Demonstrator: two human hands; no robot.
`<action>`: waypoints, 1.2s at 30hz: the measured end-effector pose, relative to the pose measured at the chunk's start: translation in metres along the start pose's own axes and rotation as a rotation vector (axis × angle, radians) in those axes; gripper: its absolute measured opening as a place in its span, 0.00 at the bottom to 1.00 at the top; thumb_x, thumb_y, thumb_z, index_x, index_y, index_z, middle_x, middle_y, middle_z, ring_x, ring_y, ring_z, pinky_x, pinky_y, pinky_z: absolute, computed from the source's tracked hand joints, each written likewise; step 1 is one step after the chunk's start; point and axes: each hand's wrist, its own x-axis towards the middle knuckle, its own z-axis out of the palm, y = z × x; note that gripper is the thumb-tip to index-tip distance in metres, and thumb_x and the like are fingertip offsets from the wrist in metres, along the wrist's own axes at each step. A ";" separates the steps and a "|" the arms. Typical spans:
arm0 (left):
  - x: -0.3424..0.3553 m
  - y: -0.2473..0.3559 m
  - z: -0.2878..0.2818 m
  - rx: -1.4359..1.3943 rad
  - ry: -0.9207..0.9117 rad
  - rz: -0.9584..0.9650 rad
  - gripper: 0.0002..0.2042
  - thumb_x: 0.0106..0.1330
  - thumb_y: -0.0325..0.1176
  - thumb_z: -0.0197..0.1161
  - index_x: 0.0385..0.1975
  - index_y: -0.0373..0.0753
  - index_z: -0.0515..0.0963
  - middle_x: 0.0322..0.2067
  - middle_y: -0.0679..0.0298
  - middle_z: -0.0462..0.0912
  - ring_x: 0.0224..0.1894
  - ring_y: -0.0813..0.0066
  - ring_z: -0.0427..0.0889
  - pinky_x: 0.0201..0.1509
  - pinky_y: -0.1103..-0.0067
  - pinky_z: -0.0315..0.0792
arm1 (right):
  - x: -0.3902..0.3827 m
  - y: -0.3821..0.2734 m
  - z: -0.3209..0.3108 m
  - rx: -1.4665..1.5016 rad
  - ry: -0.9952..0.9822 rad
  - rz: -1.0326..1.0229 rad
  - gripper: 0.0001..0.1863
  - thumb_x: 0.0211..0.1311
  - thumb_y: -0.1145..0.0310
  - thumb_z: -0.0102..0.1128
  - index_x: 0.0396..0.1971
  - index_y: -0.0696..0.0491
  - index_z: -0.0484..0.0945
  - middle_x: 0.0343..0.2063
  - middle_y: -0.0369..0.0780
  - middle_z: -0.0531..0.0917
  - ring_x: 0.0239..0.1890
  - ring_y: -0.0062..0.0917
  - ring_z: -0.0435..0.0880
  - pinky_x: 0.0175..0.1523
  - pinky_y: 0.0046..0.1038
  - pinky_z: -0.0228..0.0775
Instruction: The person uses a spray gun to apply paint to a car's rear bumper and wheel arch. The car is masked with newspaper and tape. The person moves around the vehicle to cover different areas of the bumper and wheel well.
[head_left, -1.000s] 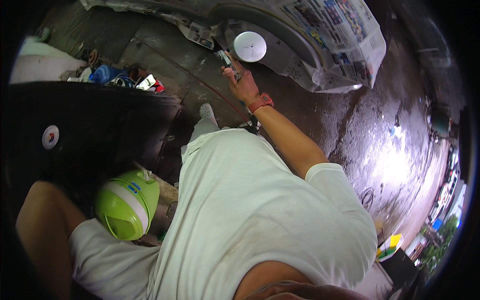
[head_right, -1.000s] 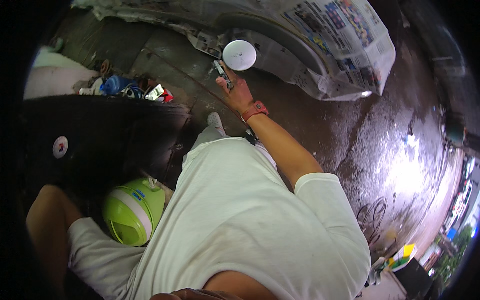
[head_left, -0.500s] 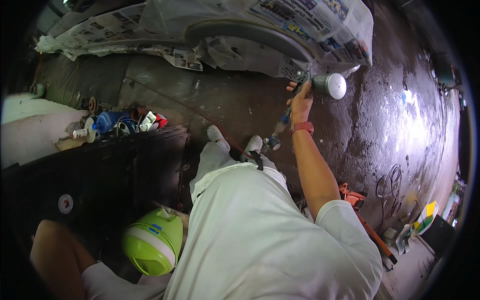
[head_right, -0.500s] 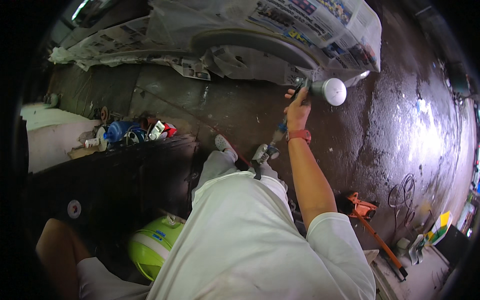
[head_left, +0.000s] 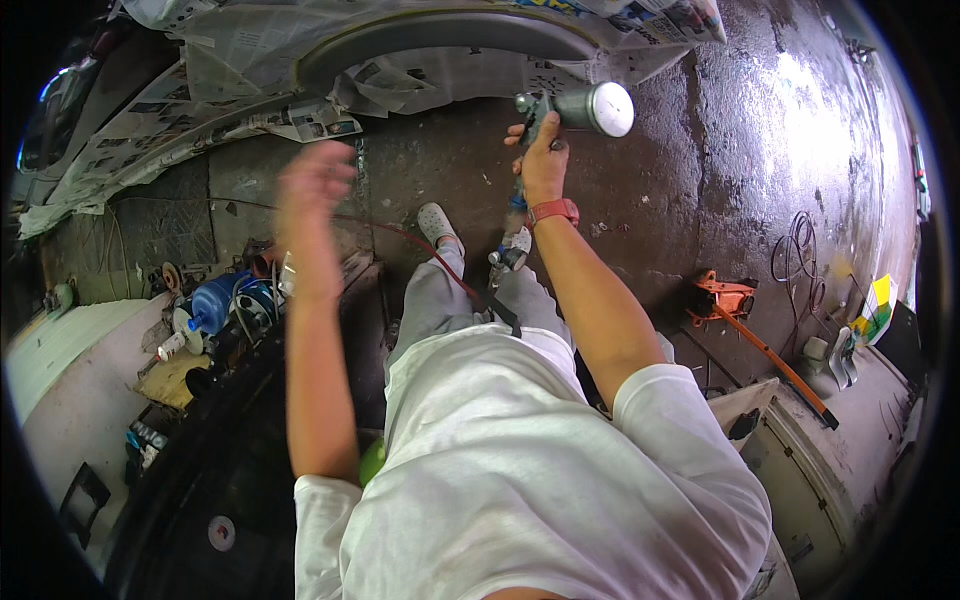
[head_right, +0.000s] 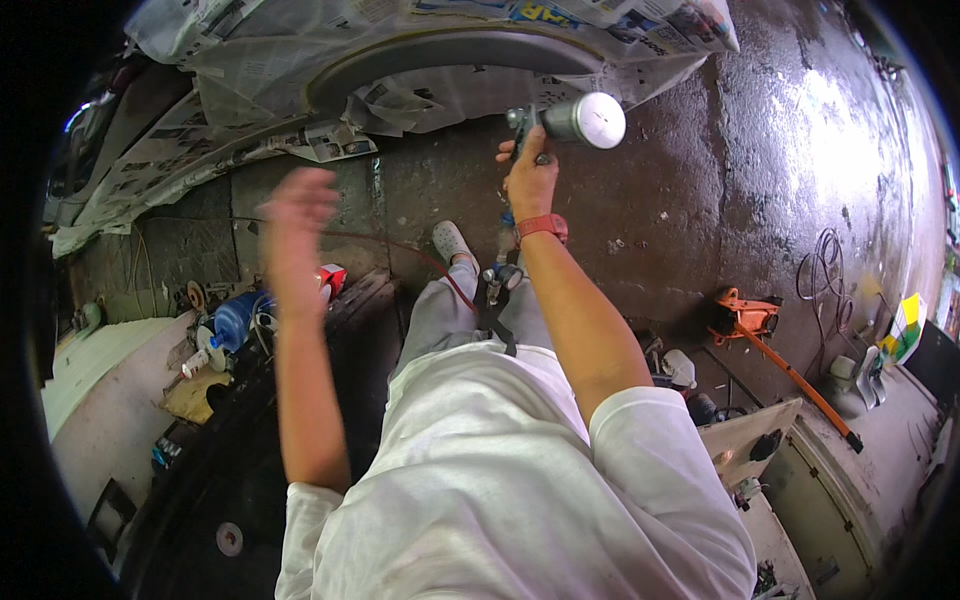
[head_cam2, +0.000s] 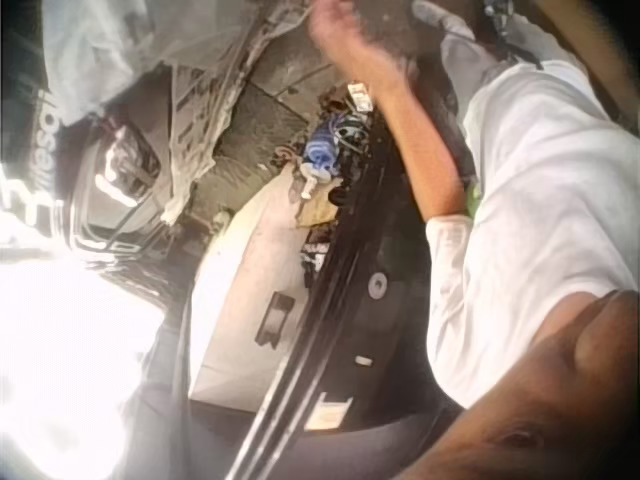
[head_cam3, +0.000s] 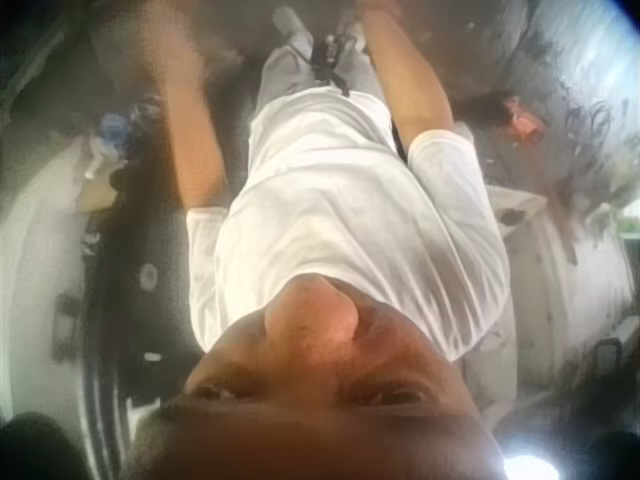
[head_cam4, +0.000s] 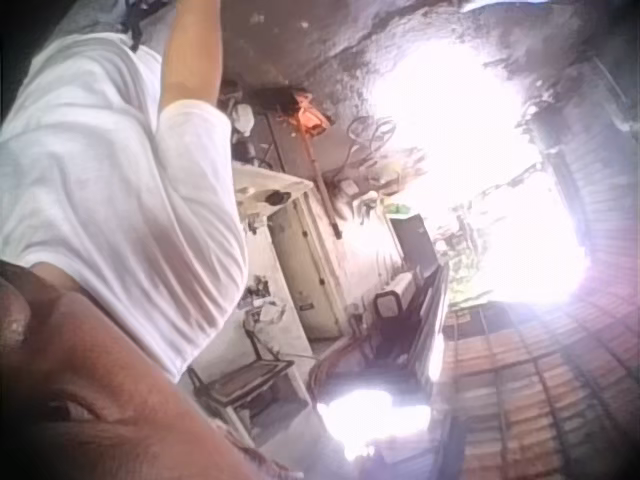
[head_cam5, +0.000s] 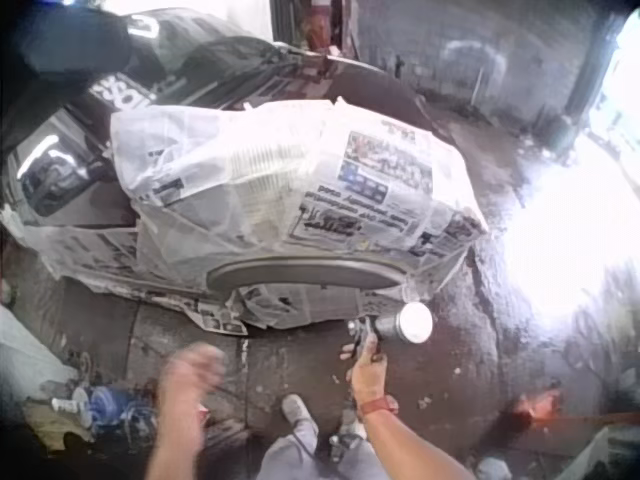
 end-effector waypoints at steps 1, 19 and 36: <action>-0.001 -0.047 0.012 0.131 -0.066 -0.202 0.27 0.84 0.58 0.47 0.61 0.41 0.81 0.58 0.62 0.84 0.56 0.70 0.81 0.67 0.70 0.71 | -0.005 -0.003 0.014 -0.004 -0.031 0.006 0.36 0.81 0.35 0.42 0.46 0.58 0.79 0.33 0.41 0.88 0.30 0.23 0.89 0.19 0.23 0.71; 0.042 -0.217 0.026 -0.544 -0.555 -0.815 0.12 0.82 0.40 0.59 0.56 0.44 0.82 0.50 0.75 0.86 0.47 0.85 0.82 0.57 0.78 0.76 | -0.024 0.008 0.152 -0.035 -0.038 -0.111 0.32 0.82 0.40 0.45 0.49 0.58 0.81 0.35 0.40 0.89 0.27 0.20 0.86 0.22 0.22 0.71; 0.038 -0.218 0.107 -0.402 -0.639 -0.815 0.10 0.81 0.42 0.62 0.52 0.48 0.85 0.47 0.80 0.86 0.48 0.89 0.79 0.55 0.83 0.71 | -0.005 -0.002 0.079 0.012 0.075 -0.069 0.33 0.82 0.40 0.46 0.38 0.58 0.83 0.26 0.37 0.87 0.16 0.17 0.76 0.22 0.22 0.67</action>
